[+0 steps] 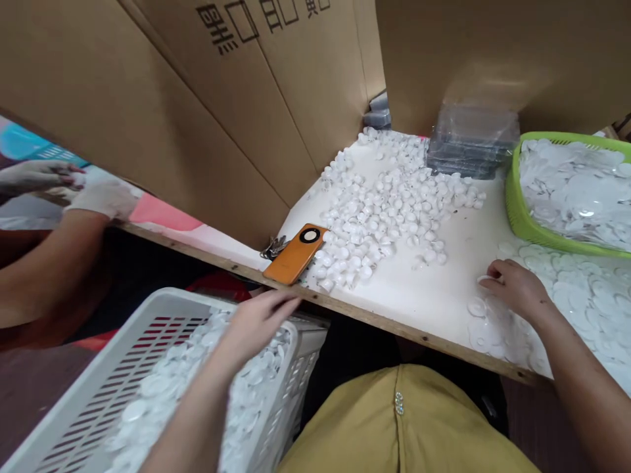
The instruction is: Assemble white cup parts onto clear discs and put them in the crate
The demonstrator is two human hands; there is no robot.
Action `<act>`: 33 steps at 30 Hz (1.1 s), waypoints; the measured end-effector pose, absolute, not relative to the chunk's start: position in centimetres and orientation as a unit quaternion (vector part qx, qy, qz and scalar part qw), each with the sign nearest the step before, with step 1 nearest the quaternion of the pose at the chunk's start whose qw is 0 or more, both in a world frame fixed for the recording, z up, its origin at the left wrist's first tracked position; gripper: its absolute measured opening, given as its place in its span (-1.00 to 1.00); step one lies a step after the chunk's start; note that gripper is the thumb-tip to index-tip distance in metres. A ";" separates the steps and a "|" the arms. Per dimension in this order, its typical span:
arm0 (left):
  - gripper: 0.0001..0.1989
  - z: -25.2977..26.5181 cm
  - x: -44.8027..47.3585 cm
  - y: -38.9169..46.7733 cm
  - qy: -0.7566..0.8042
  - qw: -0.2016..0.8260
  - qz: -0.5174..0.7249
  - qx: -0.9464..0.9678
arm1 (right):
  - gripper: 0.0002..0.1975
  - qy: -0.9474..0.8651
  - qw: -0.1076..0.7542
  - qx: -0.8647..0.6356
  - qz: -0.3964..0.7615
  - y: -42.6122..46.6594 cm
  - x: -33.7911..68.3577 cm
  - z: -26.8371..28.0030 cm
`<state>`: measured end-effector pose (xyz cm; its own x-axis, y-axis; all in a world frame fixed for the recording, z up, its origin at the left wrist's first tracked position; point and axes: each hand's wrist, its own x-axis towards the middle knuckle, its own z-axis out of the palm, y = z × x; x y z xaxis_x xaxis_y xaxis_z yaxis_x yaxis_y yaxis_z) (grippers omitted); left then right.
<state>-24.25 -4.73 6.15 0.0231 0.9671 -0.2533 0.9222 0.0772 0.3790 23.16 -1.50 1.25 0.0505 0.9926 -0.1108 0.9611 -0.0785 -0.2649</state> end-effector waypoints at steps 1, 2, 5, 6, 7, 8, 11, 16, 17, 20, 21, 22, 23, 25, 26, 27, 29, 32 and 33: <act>-0.62 6.1 -20.7 -3.7 0.685 0.235 0.080 0.685 | -0.80 -0.673 0.077 -0.720 0.151 -1.5 22.7 1.5; -0.63 5.9 -17.2 -2.5 0.666 0.252 0.094 0.696 | -0.80 -0.666 0.098 -0.719 0.171 -1.6 22.1 1.7; -0.62 4.7 -8.2 1.3 0.614 0.262 0.093 0.739 | -0.80 -0.632 0.177 -0.724 0.216 -2.5 20.7 1.8; -0.62 4.1 -6.1 2.4 0.611 0.246 0.088 0.747 | -0.77 -0.619 0.201 -0.723 0.230 -2.9 20.4 1.6; -0.61 3.5 -4.6 3.3 0.608 0.231 0.081 0.756 | -0.74 -0.607 0.222 -0.722 0.248 -3.4 20.1 1.4; -0.61 2.9 -3.5 3.9 0.603 0.222 0.070 0.763 | -0.72 -0.597 0.236 -0.717 0.271 -3.9 19.9 1.0; -0.67 1.5 -2.8 4.3 0.566 0.233 0.050 0.790 | -0.73 -0.576 0.263 -0.696 0.340 -5.0 19.7 0.1; -0.76 0.1 -4.6 1.5 0.481 0.250 0.110 0.833 | -0.69 -0.502 0.330 -0.663 0.447 -4.7 18.3 -0.1; -0.75 -0.2 -4.8 1.0 0.474 0.251 0.121 0.835 | -0.67 -0.483 0.344 -0.653 0.471 -4.3 17.7 0.0; -0.75 -0.9 -5.0 0.5 0.468 0.286 0.148 0.823 | -0.63 -0.445 0.369 -0.616 0.536 -3.2 15.3 0.2; -0.75 -1.1 -5.0 0.6 0.467 0.303 0.153 0.817 | -0.63 -0.436 0.369 -0.607 0.553 -2.8 14.5 0.2; -0.75 -1.3 -5.0 0.8 0.466 0.317 0.155 0.811 | -0.63 -0.427 0.366 -0.600 0.569 -2.4 13.8 0.2; -0.75 -1.4 -4.9 1.0 0.466 0.328 0.154 0.807 | -0.63 -0.419 0.359 -0.597 0.583 -2.0 13.1 0.1; -0.75 -1.6 -4.8 1.4 0.466 0.337 0.151 0.804 | -0.64 -0.403 0.337 -0.601 0.602 -1.3 12.0 -0.1; -0.75 -1.6 -4.8 1.6 0.464 0.337 0.150 0.805 | -0.65 -0.398 0.325 -0.607 0.607 -1.0 11.7 -0.2; -0.75 -1.5 -4.9 1.7 0.458 0.336 0.150 0.809 | -0.66 -0.398 0.310 -0.616 0.605 -0.7 11.4 -0.3; -0.77 -1.2 -5.1 1.9 0.442 0.332 0.142 0.821 | -0.69 -0.416 0.277 -0.635 0.589 -0.3 11.3 -0.3; -0.77 -0.2 -5.7 2.4 0.418 0.346 0.109 0.832 | -0.71 -0.465 0.229 -0.644 0.563 0.1 11.5 -0.3; -0.75 0.1 -5.9 2.6 0.407 0.361 0.098 0.833 | -0.72 -0.475 0.219 -0.642 0.560 0.2 11.6 -0.3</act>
<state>-5.86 2.63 0.10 0.6492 0.7492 -0.1314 0.6081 -0.4075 0.6813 11.58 0.25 -0.31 -0.0788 0.8553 -0.5121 0.3651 -0.4533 -0.8132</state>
